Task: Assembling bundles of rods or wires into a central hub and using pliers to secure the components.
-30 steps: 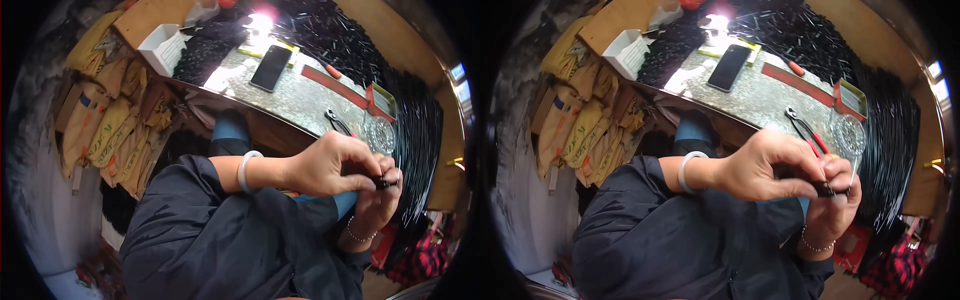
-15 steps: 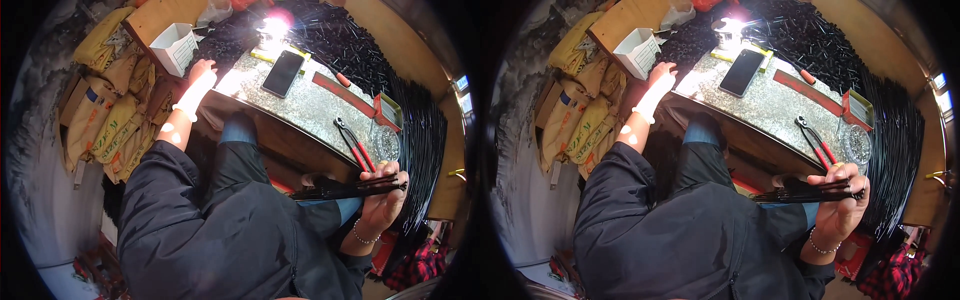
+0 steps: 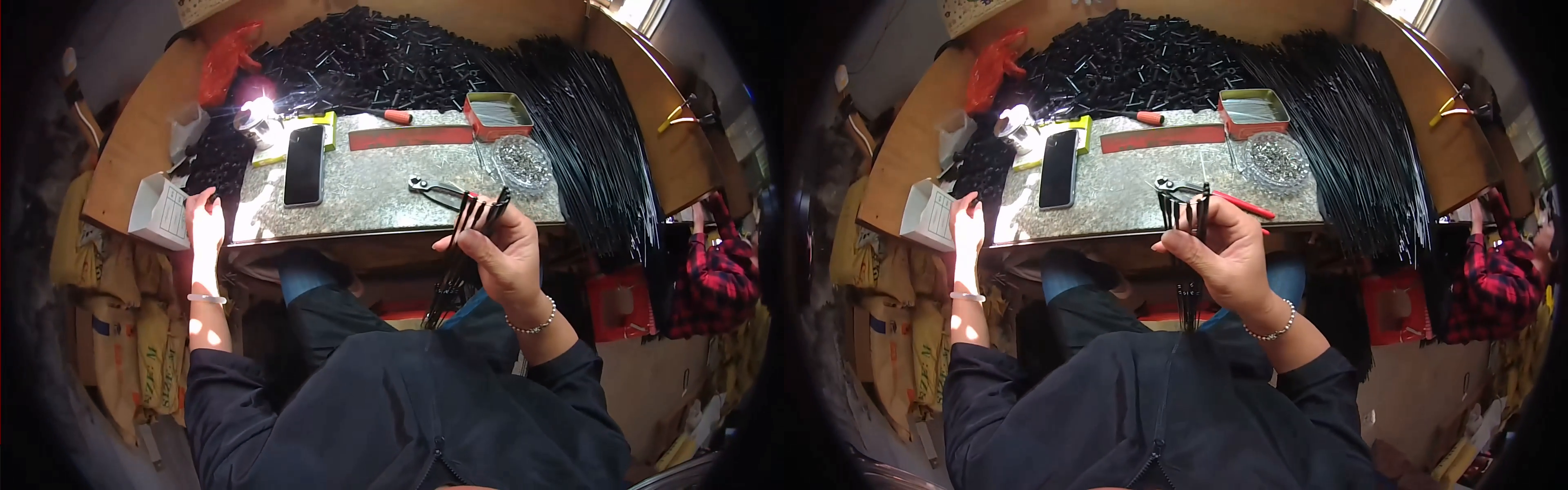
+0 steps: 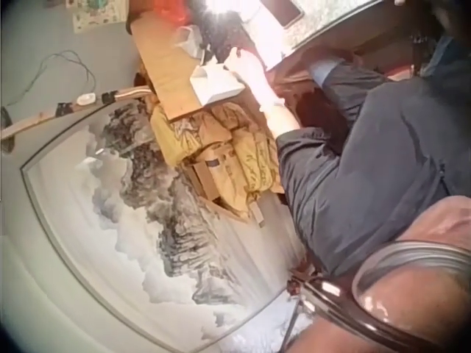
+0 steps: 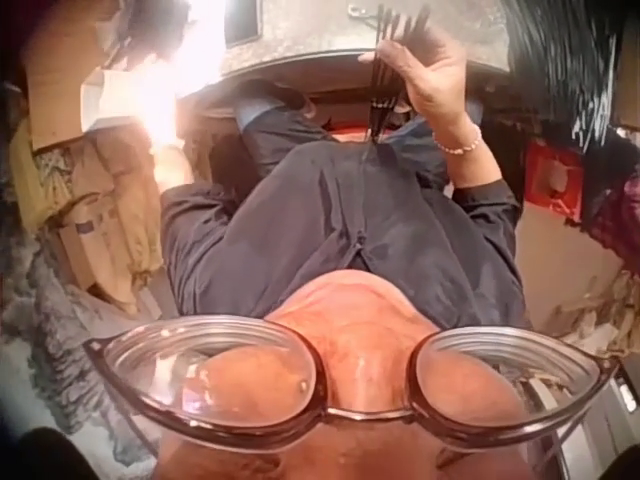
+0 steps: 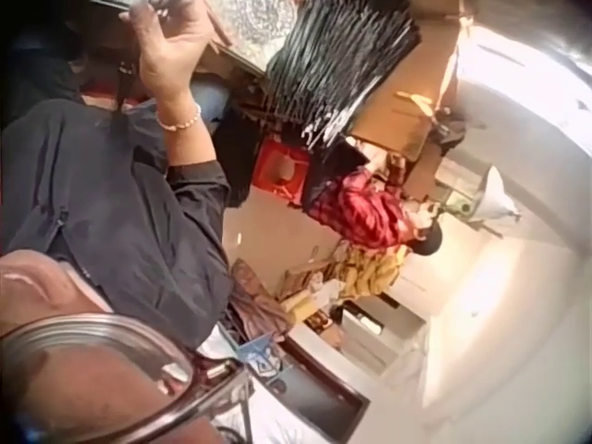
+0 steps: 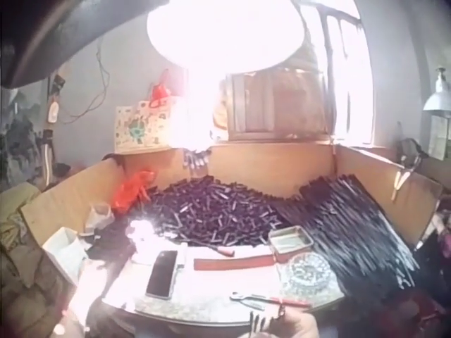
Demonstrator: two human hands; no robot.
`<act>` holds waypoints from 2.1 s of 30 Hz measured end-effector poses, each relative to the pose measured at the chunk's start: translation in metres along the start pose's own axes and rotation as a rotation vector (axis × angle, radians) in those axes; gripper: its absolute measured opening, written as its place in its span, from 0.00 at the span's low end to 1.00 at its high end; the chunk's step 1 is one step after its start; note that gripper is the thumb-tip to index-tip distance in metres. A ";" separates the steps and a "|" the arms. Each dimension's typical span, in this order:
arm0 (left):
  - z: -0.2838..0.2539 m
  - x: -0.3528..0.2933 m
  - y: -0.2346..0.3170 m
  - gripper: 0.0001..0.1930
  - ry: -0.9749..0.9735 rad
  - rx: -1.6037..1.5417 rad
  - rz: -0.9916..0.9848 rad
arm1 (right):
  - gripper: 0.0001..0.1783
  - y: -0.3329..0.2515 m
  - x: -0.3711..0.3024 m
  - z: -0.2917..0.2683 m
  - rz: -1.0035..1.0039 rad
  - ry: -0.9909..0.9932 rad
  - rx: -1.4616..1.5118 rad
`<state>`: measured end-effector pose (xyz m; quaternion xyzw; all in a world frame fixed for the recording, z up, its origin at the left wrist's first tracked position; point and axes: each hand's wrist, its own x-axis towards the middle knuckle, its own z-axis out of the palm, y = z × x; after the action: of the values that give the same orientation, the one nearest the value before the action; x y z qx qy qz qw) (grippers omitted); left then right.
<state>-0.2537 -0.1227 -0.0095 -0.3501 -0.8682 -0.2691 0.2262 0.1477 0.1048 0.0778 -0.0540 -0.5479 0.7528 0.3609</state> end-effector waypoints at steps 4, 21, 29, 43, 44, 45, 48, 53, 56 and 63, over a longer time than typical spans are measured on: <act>-0.004 0.018 0.086 0.11 -0.041 -0.892 -0.127 | 0.06 0.001 0.000 -0.003 0.018 -0.078 0.040; -0.055 -0.009 0.336 0.13 -1.009 -2.087 -0.053 | 0.11 0.012 -0.014 -0.004 0.038 0.023 0.105; -0.055 -0.015 0.331 0.12 -0.919 -1.977 -0.084 | 0.08 0.015 -0.010 -0.003 0.070 -0.002 0.206; -0.059 -0.017 0.325 0.17 -0.754 -1.720 0.187 | 0.08 0.016 -0.011 0.001 0.076 0.022 0.182; -0.058 -0.016 0.324 0.17 -0.757 -1.720 0.185 | 0.08 0.015 -0.011 0.001 0.087 0.021 0.185; -0.057 -0.016 0.323 0.15 -0.719 -1.671 0.228 | 0.08 0.015 -0.011 0.001 0.098 0.019 0.189; -0.057 -0.015 0.322 0.13 -0.651 -1.600 0.298 | 0.07 0.020 -0.010 -0.001 0.019 -0.048 0.177; -0.061 -0.015 0.323 0.12 -0.574 -1.529 0.354 | 0.09 0.012 -0.010 -0.002 0.075 -0.078 0.304; -0.063 -0.015 0.322 0.13 -0.514 -1.464 0.446 | 0.10 0.013 -0.010 -0.002 0.083 -0.103 0.319; -0.067 -0.021 0.325 0.13 -0.511 -1.484 0.460 | 0.10 0.011 -0.012 -0.001 0.081 -0.117 0.327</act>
<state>0.0108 0.0235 0.1289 -0.6285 -0.3955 -0.6327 -0.2196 0.1519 0.0969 0.0642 0.0273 -0.4356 0.8475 0.3020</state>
